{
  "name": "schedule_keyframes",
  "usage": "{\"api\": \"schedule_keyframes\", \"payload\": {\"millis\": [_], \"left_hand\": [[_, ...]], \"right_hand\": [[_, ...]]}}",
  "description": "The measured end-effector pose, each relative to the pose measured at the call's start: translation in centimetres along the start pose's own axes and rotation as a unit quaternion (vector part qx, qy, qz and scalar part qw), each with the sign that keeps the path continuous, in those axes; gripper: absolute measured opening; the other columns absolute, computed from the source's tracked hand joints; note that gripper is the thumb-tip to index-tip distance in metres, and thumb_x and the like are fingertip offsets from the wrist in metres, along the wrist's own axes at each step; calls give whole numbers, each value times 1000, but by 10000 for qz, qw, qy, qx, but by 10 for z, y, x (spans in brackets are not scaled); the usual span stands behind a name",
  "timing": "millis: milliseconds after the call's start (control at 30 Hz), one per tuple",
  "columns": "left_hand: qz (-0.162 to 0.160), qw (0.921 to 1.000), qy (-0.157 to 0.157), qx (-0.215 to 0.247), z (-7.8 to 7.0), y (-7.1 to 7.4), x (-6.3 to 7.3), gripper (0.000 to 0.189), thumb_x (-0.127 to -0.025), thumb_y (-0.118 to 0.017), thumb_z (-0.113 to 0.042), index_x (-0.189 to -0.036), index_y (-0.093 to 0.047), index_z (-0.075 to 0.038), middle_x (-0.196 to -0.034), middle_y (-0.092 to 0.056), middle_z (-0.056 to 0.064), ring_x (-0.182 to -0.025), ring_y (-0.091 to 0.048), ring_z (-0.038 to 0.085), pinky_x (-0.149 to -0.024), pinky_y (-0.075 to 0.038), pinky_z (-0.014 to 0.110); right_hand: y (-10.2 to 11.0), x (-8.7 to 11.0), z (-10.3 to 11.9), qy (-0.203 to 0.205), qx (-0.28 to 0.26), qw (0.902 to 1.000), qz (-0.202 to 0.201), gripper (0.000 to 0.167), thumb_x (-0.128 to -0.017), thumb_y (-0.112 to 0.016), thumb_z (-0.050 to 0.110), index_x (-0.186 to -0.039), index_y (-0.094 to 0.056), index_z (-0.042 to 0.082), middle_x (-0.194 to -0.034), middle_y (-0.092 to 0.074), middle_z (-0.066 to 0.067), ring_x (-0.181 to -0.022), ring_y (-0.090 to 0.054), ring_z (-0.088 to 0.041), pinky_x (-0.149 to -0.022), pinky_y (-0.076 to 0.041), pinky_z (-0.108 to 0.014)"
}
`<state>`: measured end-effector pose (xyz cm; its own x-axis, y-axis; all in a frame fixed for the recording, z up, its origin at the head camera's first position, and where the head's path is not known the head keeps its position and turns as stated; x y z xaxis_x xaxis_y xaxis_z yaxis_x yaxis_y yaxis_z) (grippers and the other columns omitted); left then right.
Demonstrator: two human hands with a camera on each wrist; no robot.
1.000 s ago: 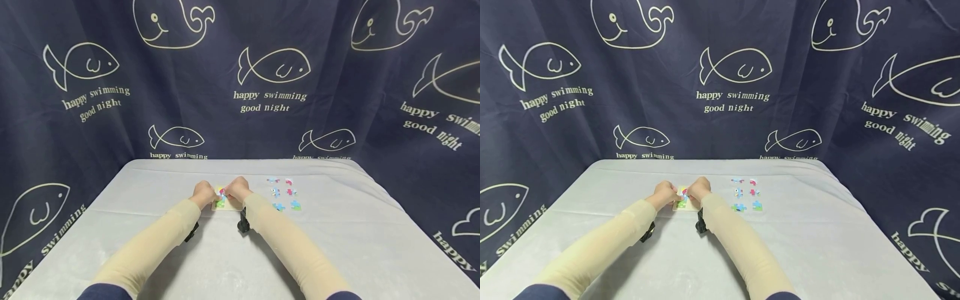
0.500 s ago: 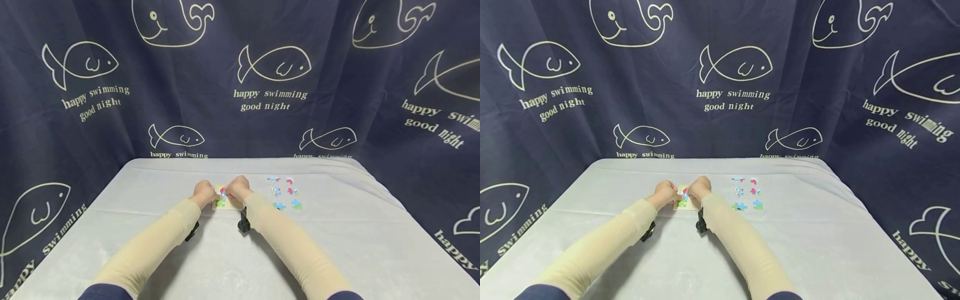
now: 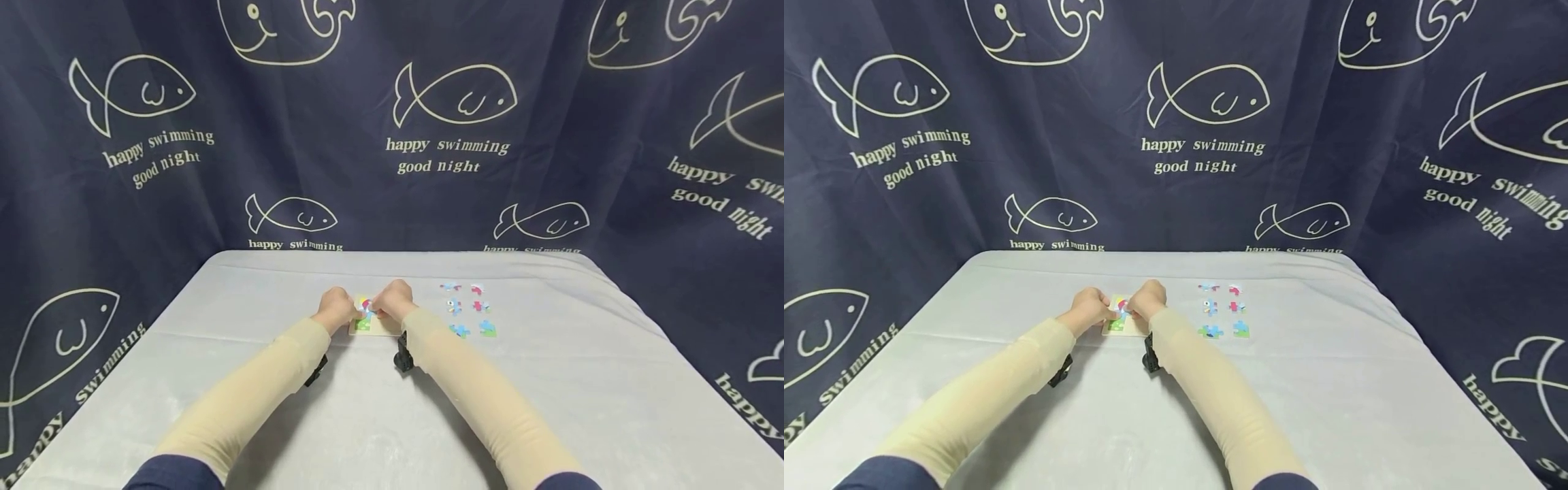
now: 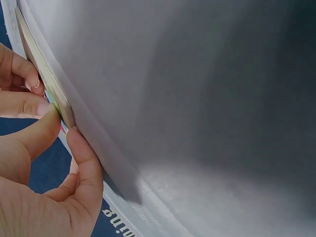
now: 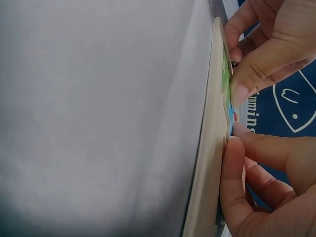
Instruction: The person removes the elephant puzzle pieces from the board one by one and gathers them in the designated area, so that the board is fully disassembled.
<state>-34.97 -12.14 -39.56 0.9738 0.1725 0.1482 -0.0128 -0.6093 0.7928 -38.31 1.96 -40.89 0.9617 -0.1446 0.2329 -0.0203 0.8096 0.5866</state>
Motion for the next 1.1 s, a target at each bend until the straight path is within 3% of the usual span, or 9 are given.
{"api": "schedule_keyframes", "payload": {"millis": [300,433,600,733,867,1100], "left_hand": [[-22,9999,4,157,-1,-1,2,33,-77,-82,-16,-97,-61,1,-97,-64,13,-78,-57,19,-74,-53,29],[-25,9999,-35,143,-1,-1,2,32,-77,-82,-17,-95,-61,0,-93,-64,12,-75,-58,18,-69,-51,27],[-58,9999,-92,109,-2,0,1,31,-77,-82,-17,-93,-62,0,-86,-64,10,-73,-58,19,-72,-51,29],[-90,9999,-63,111,-1,-1,2,31,-77,-82,-17,-93,-62,0,-85,-63,9,-76,-57,20,-77,-53,32],[-94,9998,-27,146,-2,-1,4,32,-77,-82,-16,-96,-62,0,-90,-64,11,-81,-58,22,-82,-53,34],[-122,9997,-53,180,-1,-2,1,33,-78,-82,-15,-98,-61,1,-97,-63,12,-82,-59,21,-73,-53,28]], "right_hand": [[-1,-1,-4,-140,-134,9998,-17,22,-71,-81,1,-89,-70,-4,-46,-55,0,-35,-50,-7,-38,-42,-15],[-1,0,-4,-132,-231,9996,-2,24,-71,-82,1,-91,-70,-4,-48,-57,-2,-36,-50,-7,-39,-44,-15],[0,-1,-4,-153,-525,9985,89,22,-73,-80,1,-92,-70,-5,-58,-63,-6,-37,-52,-7,-41,-47,-17],[-2,-1,-6,-113,-994,9943,367,23,-76,-78,-1,-96,-69,-7,-70,-67,-9,-40,-53,-8,-44,-50,-18],[-2,1,-5,51,-1360,9874,813,21,-81,-73,-3,-100,-66,-10,-70,-64,-9,-43,-53,-8,-49,-52,-19],[1,6,-5,138,-2017,9686,1449,20,-85,-65,-5,-102,-66,-14,-71,-66,-9,-54,-61,-10,-65,-58,-24]]}}
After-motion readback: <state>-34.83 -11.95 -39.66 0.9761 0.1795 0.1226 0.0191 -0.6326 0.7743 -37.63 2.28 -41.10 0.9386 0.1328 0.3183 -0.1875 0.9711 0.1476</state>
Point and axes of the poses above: each hand's wrist, its own x-axis away from the middle knuckle, its own y-axis out of the back of the hand, z = x × y, the point moved 6 cm from there along -x, towards the middle knuckle
